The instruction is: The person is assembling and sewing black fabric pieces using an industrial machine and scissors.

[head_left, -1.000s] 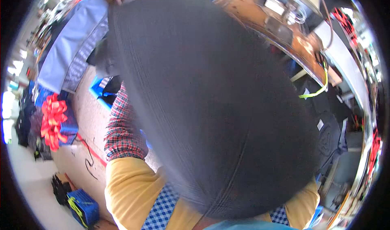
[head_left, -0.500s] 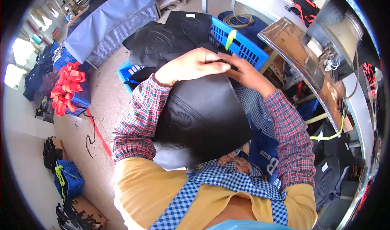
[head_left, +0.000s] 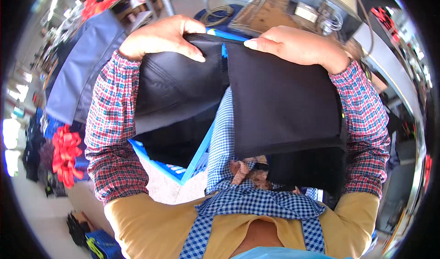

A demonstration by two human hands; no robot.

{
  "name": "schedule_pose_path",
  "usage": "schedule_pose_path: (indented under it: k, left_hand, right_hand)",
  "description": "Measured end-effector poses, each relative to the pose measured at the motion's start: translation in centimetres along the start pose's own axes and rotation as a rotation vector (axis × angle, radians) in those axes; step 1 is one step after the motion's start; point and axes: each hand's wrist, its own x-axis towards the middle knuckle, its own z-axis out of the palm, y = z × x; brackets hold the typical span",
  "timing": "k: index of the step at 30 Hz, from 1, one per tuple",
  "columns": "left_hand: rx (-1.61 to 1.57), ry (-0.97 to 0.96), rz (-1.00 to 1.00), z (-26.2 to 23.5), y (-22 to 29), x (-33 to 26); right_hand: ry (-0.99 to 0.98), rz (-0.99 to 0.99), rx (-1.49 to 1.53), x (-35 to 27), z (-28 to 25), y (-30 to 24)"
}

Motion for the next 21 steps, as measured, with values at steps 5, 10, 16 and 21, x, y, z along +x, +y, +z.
schedule_pose_path:
  k: [5,10,16,21]
  left_hand:
    - [0.119,-0.241,0.129,0.6,-0.1,11.4]
    - [-0.115,-0.544,-0.009,2.4,0.4,21.9]
    - [-0.005,-0.503,-0.085,3.0,0.3,30.7]
    - [-0.041,-0.583,-0.106,3.6,-0.8,35.2]
  right_hand:
    - [-0.048,0.272,-0.287,-5.8,-1.2,4.3]
    - [-0.009,0.463,-0.232,-9.6,-2.2,9.6]
    - [-0.051,0.575,-0.217,-10.7,-3.9,16.1]
    - [-0.064,0.601,-0.109,-10.7,-4.6,20.4]
